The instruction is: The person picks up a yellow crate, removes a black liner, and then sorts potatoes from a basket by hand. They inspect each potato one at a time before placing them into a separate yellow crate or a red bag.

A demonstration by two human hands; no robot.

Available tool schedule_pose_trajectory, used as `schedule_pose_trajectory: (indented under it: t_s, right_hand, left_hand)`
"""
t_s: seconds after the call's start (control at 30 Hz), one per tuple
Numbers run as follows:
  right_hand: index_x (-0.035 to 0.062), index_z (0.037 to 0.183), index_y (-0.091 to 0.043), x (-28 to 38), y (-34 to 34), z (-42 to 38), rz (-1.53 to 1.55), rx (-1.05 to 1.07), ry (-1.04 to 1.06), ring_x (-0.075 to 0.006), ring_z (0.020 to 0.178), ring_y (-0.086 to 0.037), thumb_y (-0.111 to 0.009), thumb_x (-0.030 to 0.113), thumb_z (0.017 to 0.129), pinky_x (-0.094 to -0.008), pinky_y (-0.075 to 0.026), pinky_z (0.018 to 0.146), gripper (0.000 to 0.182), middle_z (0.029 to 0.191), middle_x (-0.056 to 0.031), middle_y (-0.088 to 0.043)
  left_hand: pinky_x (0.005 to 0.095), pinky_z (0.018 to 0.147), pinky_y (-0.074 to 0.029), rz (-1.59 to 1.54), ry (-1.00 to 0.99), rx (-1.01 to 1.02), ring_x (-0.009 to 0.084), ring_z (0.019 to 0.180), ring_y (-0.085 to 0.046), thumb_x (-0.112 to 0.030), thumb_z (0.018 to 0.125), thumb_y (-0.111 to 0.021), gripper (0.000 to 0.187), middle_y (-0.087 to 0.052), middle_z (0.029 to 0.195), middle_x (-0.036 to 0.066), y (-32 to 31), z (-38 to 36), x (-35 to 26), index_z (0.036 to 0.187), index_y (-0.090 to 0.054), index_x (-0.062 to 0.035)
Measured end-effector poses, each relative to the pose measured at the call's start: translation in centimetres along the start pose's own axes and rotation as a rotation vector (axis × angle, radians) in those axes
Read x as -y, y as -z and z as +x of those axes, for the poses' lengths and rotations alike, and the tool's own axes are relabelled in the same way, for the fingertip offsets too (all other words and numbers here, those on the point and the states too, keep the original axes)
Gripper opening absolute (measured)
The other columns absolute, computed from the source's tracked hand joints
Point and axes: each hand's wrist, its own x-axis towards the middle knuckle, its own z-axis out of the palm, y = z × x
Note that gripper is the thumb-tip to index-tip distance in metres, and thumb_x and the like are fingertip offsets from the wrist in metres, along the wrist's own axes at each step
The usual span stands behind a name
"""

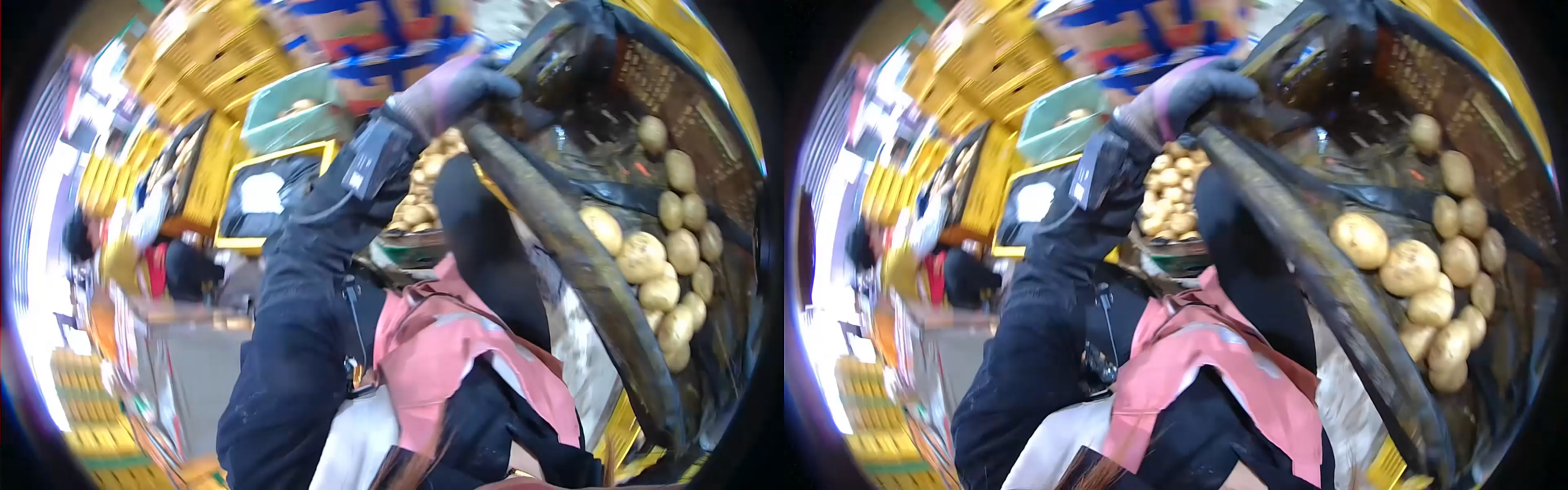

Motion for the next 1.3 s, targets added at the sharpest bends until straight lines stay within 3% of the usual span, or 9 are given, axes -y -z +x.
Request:
schedule_pose_trajectory:
  t_s: [0.1,0.33,0.63,0.7,0.9,1.1,1.17,1.23,1.3]
  right_hand:
    - [0.0031,0.126,-0.058,1.5,0.7,-2.7,0.075,0.033,0.097,-0.0199,0.11,-0.057,-0.048,0.027,0.097,-0.0358,-0.045,0.099,0.038,0.12,-0.0095,-0.06]
    - [0.0052,0.12,-0.061,15.1,-14.9,2.2,0.218,0.501,0.214,-0.0195,0.102,-0.061,-0.055,0.025,0.094,-0.0361,-0.048,0.095,0.034,0.111,-0.0082,-0.064]
    - [0.005,0.104,-0.066,24.6,-50.2,-1.8,0.475,1.183,-0.015,-0.0178,0.081,-0.066,-0.066,0.019,0.086,-0.0312,-0.056,0.074,0.022,0.09,-0.0078,-0.068]
    - [0.0082,0.1,-0.064,23.2,-59.8,-2.3,0.514,1.391,-0.114,-0.0176,0.077,-0.067,-0.067,0.02,0.087,-0.0312,-0.057,0.067,0.018,0.086,-0.0065,-0.067]
    - [0.0052,0.105,-0.059,21.9,-81.5,-9.6,0.49,1.649,-0.421,-0.0198,0.076,-0.067,-0.064,0.019,0.09,-0.0349,-0.058,0.067,0.021,0.095,-0.0104,-0.069]
    - [0.0047,0.112,-0.057,13.5,-95.9,-18.7,0.716,1.581,-0.42,-0.0154,0.079,-0.062,-0.067,0.018,0.089,-0.0327,-0.054,0.079,0.029,0.091,-0.0022,-0.063]
    - [0.004,0.113,-0.059,19.5,-93.3,-21.0,0.709,1.629,-0.36,-0.0152,0.084,-0.063,-0.062,0.022,0.093,-0.0314,-0.053,0.08,0.027,0.095,-0.0043,-0.065]
    - [0.0053,0.088,-0.067,18.9,-95.2,-21.6,0.644,1.727,-0.167,-0.0141,0.08,-0.062,-0.056,0.025,0.093,-0.0298,-0.051,0.073,0.023,0.087,-0.0033,-0.067]
    - [0.0024,0.111,-0.063,11.1,-99.7,-22.7,0.919,1.259,0.197,-0.0211,0.099,-0.06,-0.058,0.031,0.094,-0.0358,-0.046,0.093,0.033,0.103,-0.0078,-0.066]
  left_hand:
    - [0.0309,0.1,-0.044,0.583,-0.416,-0.004,0.017,0.11,-0.059,-0.005,0.091,-0.049,0.024,-0.064,0.111,0.004,-0.2,-9.0,-4.2,0.107,-0.067,-0.0021]
    - [0.0315,0.09,-0.051,0.139,0.154,-0.386,0.0189,0.101,-0.063,-0.012,0.086,-0.059,0.034,-0.065,0.112,0.01,13.9,-26.0,-13.0,0.119,-0.06,-0.0019]
    - [0.034,0.071,-0.054,0.894,0.846,-0.909,0.0225,0.08,-0.068,-0.02,0.063,-0.078,0.044,-0.071,0.087,0.009,28.5,-50.6,0.4,0.104,-0.07,-0.0075]
    - [0.0339,0.074,-0.055,0.811,0.68,-0.922,0.0197,0.081,-0.068,-0.012,0.069,-0.07,0.035,-0.071,0.088,0.007,31.1,-56.1,5.3,0.104,-0.072,-0.008]
    - [0.0408,0.09,-0.05,1.004,1.203,-1.268,0.0318,0.106,-0.064,-0.018,0.082,-0.055,0.039,-0.067,0.111,0.016,36.3,-63.8,14.1,0.121,-0.063,-0.0149]
    - [0.039,0.092,-0.048,1.073,1.176,-1.488,0.0297,0.107,-0.063,-0.018,0.086,-0.054,0.037,-0.067,0.113,0.015,37.9,-66.0,18.9,0.122,-0.063,-0.0163]
    - [0.0377,0.089,-0.049,1.096,0.644,-1.603,0.0272,0.103,-0.065,-0.019,0.089,-0.054,0.032,-0.069,0.108,0.013,41.2,-74.2,27.3,0.118,-0.064,-0.0095]
    - [0.0338,0.083,-0.051,1.032,0.637,-1.521,0.0262,0.09,-0.064,-0.016,0.096,-0.049,0.029,-0.067,0.099,0.011,40.2,-75.4,29.1,0.118,-0.062,-0.004]
    - [0.0338,0.091,-0.047,0.8,0.533,-1.344,0.0251,0.099,-0.062,-0.013,0.096,-0.047,0.032,-0.064,0.111,0.015,39.5,-71.1,27.5,0.123,-0.059,-0.0009]
